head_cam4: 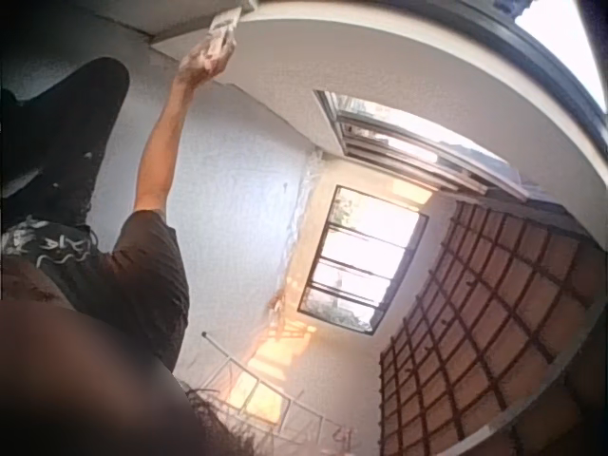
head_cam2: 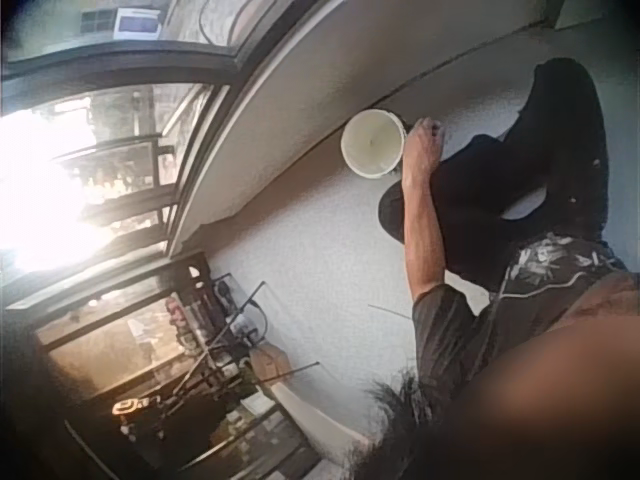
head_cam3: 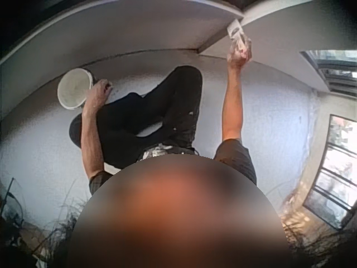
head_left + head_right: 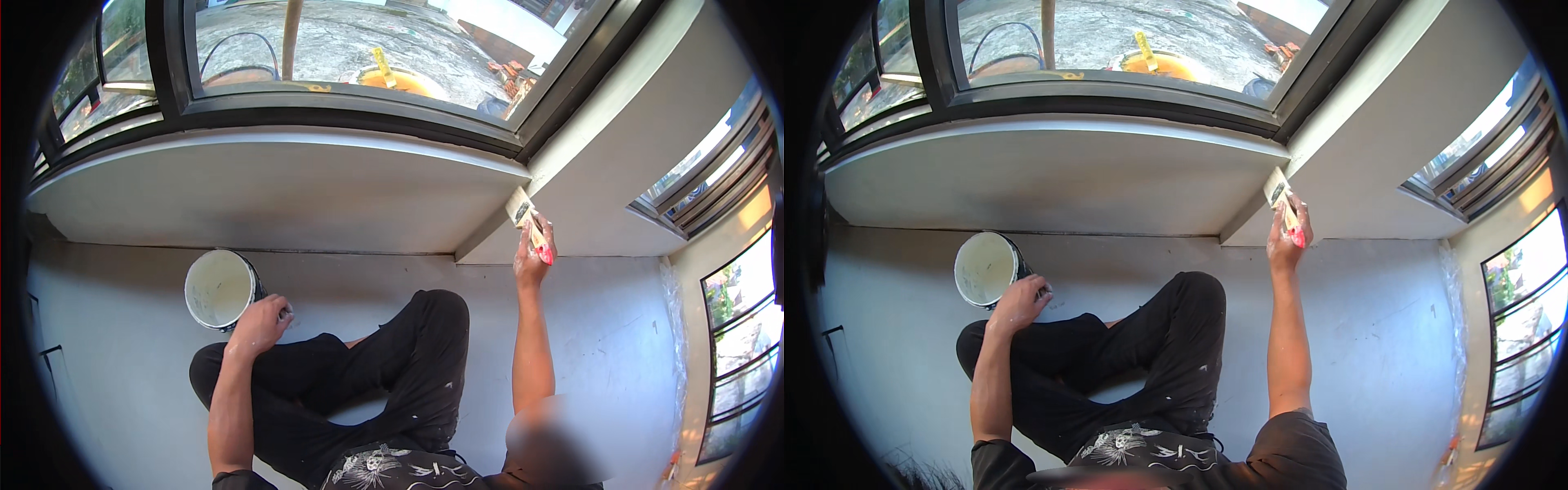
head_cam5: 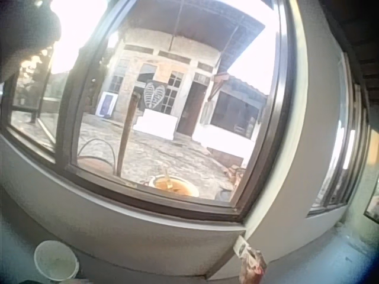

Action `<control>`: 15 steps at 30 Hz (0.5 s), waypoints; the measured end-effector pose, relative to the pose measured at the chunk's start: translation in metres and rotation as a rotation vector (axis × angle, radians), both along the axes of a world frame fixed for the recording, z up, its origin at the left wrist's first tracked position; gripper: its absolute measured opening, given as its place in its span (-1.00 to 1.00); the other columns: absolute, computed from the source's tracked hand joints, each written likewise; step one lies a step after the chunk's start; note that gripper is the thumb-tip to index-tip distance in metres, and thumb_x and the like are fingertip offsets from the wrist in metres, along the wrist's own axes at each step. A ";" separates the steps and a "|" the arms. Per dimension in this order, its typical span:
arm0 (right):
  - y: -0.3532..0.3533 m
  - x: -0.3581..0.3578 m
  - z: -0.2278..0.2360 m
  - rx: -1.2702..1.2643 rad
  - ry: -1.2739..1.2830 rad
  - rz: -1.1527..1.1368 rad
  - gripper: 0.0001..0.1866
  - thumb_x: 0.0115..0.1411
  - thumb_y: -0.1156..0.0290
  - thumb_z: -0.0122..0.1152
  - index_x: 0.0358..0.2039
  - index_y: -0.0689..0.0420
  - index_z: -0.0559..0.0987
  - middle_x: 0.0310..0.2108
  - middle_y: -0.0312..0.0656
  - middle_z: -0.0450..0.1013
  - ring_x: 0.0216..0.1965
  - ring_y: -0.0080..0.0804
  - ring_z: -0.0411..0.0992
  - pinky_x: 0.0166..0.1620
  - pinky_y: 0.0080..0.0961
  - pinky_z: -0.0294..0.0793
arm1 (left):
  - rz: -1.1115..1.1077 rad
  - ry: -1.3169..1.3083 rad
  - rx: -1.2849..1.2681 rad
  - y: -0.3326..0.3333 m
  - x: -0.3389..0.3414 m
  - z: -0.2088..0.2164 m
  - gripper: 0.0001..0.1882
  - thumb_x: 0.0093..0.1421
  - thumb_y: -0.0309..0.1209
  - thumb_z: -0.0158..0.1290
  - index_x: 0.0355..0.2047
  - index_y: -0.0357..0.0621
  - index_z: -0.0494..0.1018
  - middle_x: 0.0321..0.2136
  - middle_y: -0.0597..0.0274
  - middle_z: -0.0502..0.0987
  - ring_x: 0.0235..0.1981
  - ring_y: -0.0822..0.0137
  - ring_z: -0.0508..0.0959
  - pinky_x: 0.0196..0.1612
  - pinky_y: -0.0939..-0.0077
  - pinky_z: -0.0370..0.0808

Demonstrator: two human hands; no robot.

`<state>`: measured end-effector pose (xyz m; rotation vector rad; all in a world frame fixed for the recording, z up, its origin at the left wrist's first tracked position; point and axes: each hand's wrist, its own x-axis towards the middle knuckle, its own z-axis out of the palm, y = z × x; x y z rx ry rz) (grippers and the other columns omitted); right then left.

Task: Painting a lower wall ledge indoors with a brush and bucket.

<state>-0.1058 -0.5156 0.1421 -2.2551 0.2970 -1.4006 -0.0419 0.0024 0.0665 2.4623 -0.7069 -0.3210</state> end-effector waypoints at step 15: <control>0.027 0.040 0.070 -0.561 0.363 -0.263 -0.52 0.22 0.40 0.32 0.10 0.25 0.39 0.12 0.23 0.29 -0.05 0.18 0.55 -0.04 -0.06 0.64 | -0.009 0.007 -0.024 0.003 -0.010 0.006 -0.78 0.27 -0.35 0.17 -0.21 -0.28 0.55 -0.24 -0.02 0.59 -0.18 -0.13 0.61 -0.06 0.06 0.53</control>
